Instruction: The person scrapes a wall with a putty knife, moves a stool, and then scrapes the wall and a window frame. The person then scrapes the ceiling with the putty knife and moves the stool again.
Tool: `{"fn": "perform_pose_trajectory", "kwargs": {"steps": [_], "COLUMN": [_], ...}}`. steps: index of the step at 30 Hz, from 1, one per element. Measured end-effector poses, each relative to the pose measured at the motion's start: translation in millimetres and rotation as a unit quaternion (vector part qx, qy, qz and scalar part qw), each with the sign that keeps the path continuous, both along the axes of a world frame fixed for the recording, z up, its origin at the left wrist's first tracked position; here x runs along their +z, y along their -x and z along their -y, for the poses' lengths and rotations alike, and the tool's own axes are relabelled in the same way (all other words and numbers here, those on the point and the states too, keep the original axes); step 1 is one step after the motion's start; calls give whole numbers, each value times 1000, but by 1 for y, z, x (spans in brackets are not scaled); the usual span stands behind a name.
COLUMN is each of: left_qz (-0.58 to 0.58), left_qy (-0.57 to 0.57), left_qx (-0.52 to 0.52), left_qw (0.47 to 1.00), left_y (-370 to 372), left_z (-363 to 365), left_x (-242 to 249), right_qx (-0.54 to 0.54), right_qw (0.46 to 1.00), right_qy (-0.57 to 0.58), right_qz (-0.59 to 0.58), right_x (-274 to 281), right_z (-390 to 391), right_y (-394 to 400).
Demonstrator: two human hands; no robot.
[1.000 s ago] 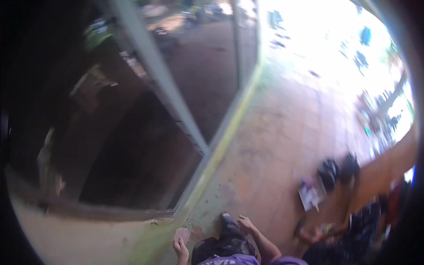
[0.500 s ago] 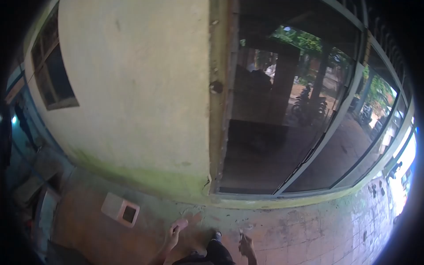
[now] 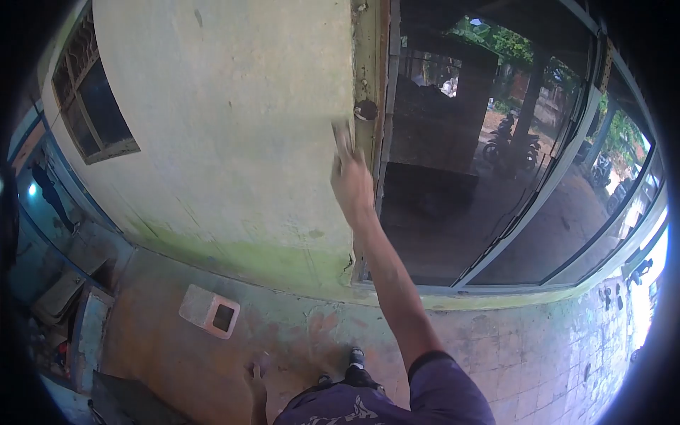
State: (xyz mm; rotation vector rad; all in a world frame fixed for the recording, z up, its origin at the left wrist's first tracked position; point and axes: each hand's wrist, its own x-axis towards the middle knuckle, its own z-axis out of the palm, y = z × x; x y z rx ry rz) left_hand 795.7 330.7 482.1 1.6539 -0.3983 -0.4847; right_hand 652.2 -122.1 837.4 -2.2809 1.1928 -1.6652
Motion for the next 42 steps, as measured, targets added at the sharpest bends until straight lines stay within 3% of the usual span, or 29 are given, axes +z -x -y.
{"fn": "perform_pose_trajectory", "kwargs": {"steps": [2,5,10,12,14,16,19,22,25,27,30,31,33,36,37,40,41,42], "left_qz": [9,17,20,-38,-93,-134,-130,-71,-107,-99,-108,-111,-104,-89,-85,-123,-91,-58], "left_qy": [11,28,46,64,79,110,76,75,56,61,63,62,84,90,91,81,75,72], "left_qx": [18,41,46,69,98,127,134,84,69,53,40,33,56,50,47,15,-12,-41], "left_qw": [1000,999,998,995,988,977,980,991,990,992,991,991,989,991,991,989,993,995], "left_y": [4,5,13,20,25,9,-5,-39,-74,-98,-143,-162,-192,-223,-232,-256,-263,-272], "left_z": [7,26,51,70,67,70,79,79,79,79,71,70,68,63,64,62,57,54], "left_x": [8,7,6,20,13,-15,9,-24,-23,1,0,-4,-15,-3,3,0,-6,-12], "right_qx": [-44,-55,-64,-55,-61,-66,-35,-37,-58,-40,-27,-21,-46,-103,-125,-122,-112,-127], "right_qw": [999,998,995,993,997,995,995,990,998,997,997,991,996,987,986,982,989,991], "right_qy": [-25,35,-76,-101,-25,33,61,102,30,57,39,102,54,83,33,84,9,5], "right_qz": [-20,7,6,20,39,63,72,84,25,25,65,79,60,95,104,114,94,52], "right_x": [38,63,-9,-40,-40,-12,59,70,15,-50,-77,-61,-14,41,48,-22,-55,-115], "right_z": [18,34,27,25,31,37,34,39,29,32,31,35,35,31,23,40,28,29], "right_y": [-12,-26,-25,-28,-31,-40,-48,-64,-78,-95,-125,-134,-142,-149,-151,-148,-147,-141]}}
